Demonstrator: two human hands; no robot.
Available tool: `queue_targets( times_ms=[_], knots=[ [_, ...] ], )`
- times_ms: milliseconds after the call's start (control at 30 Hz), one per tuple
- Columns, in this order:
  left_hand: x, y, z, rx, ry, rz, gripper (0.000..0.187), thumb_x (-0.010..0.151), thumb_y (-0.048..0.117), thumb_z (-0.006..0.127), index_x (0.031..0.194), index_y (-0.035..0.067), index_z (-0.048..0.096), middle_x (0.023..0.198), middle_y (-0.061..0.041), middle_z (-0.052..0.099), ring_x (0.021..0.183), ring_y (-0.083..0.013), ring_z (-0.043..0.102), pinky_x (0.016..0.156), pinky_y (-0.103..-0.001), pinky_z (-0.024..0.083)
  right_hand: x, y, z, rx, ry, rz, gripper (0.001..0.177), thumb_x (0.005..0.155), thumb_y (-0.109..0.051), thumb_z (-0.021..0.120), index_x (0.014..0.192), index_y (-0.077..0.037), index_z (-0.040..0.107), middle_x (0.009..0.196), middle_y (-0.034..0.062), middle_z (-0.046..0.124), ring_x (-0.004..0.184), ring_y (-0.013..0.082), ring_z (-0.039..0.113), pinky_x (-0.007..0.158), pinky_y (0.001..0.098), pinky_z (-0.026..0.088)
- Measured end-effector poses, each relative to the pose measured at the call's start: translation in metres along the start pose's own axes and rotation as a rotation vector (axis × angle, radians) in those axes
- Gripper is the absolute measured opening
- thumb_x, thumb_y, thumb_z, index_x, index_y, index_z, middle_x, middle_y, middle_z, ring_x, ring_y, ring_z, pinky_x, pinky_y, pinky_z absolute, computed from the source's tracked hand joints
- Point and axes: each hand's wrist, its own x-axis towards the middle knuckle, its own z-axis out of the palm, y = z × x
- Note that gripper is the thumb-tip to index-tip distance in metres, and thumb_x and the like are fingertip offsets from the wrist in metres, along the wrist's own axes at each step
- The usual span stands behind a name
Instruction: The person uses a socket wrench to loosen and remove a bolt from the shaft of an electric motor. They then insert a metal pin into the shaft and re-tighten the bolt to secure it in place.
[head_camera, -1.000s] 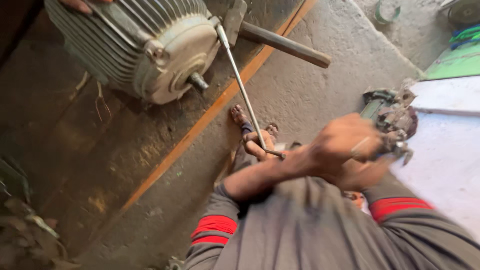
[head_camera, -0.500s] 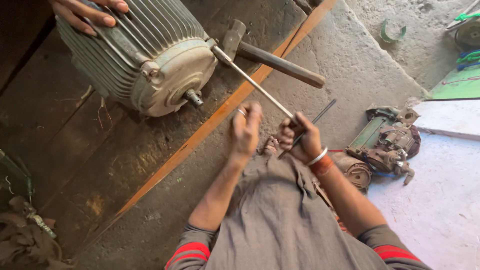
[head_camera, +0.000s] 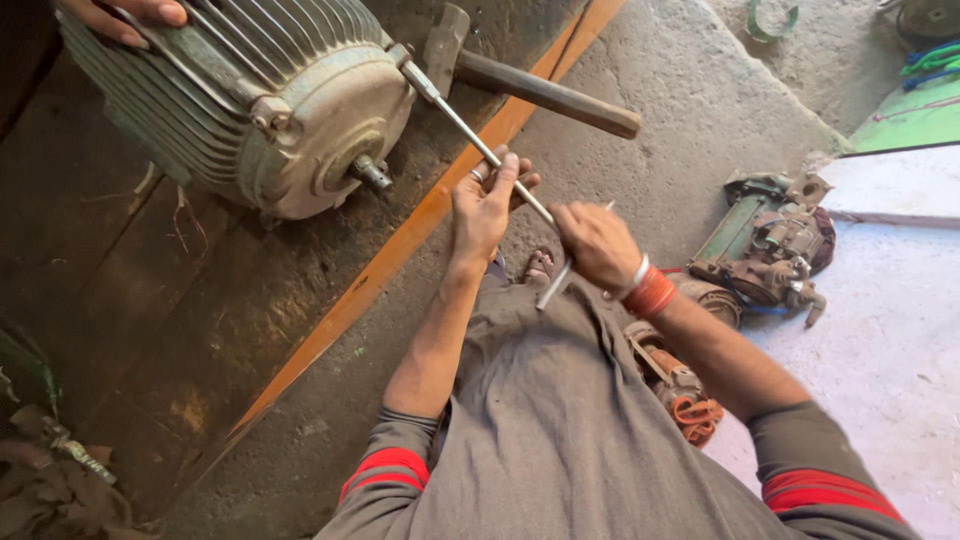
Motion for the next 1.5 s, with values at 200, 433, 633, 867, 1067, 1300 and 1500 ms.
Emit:
queue_targets(
  times_ms=[200,433,633,867,1067,1300,1500],
  knots=[
    [0.002,-0.013,0.018,-0.153,-0.072,0.044,0.035,0.106,0.021,0.060,0.131,-0.004,0.064,0.104,-0.018,0.074,0.089,-0.0232,0.077,0.078,-0.035,0.067,-0.005,-0.033,-0.049,-0.569,0.552,-0.017,0.086,0.048,0.003,0.047,0.133,-0.011,0.053,0.117,0.0166,0.060,0.115,0.0304,0.056,0.096,0.0477,0.048],
    [-0.003,-0.003,0.017,-0.489,-0.218,-0.041,0.035,0.108,0.021,0.047,0.136,0.003,0.057,0.098,-0.011,0.073,0.090,-0.0214,0.073,0.083,-0.037,0.063,-0.069,-0.031,-0.031,1.323,0.523,0.271,0.052,0.075,0.005,0.044,0.124,0.006,0.062,0.106,0.0159,0.065,0.087,0.0215,0.064,0.073,0.0337,0.059],
    [0.009,-0.002,0.030,-0.770,-0.348,-0.079,0.025,0.106,0.025,0.058,0.123,0.005,0.058,0.081,-0.006,0.065,0.074,-0.0171,0.065,0.070,-0.033,0.056,-0.056,-0.009,0.027,0.800,-0.153,0.232,0.055,0.083,0.002,0.050,0.136,0.002,0.064,0.075,0.0067,0.069,0.067,0.0154,0.063,0.066,0.0284,0.054],
    [0.009,-0.001,0.027,-0.775,-0.286,-0.160,0.019,0.102,0.025,0.062,0.111,0.008,0.061,0.074,0.000,0.056,0.063,-0.0122,0.053,0.059,-0.028,0.043,-0.076,-0.012,-0.009,1.030,0.114,0.279,0.074,0.075,-0.004,0.055,0.148,-0.006,0.061,0.072,0.0039,0.052,0.064,0.0122,0.048,0.061,0.0290,0.043],
    [0.013,-0.012,0.034,-0.791,-0.260,-0.187,0.018,0.102,0.024,0.061,0.108,0.007,0.061,0.071,0.001,0.053,0.061,-0.0106,0.050,0.057,-0.027,0.041,-0.058,-0.020,-0.010,0.459,0.007,0.405,0.053,0.078,-0.010,0.070,0.130,-0.009,0.059,0.077,0.0127,0.063,0.065,0.0188,0.057,0.066,0.0348,0.050],
    [0.011,-0.013,0.042,-0.774,-0.199,-0.203,0.018,0.098,0.024,0.061,0.103,0.006,0.060,0.066,0.002,0.050,0.054,-0.0088,0.047,0.051,-0.025,0.039,-0.064,-0.012,0.004,0.257,-0.104,0.204,0.076,0.075,-0.004,0.069,0.147,0.006,0.046,0.081,0.0187,0.070,0.064,0.0245,0.066,0.062,0.0335,0.055],
    [0.001,-0.040,0.043,-0.607,-0.369,-0.086,0.023,0.102,0.023,0.058,0.083,0.013,0.053,0.053,0.009,0.038,0.041,-0.0057,0.030,0.036,-0.024,0.026,-0.084,0.056,0.012,0.823,0.609,0.462,0.054,0.086,0.003,0.050,0.138,0.009,0.059,0.079,0.0088,0.066,0.065,0.0125,0.058,0.062,0.0266,0.050]
  ],
)
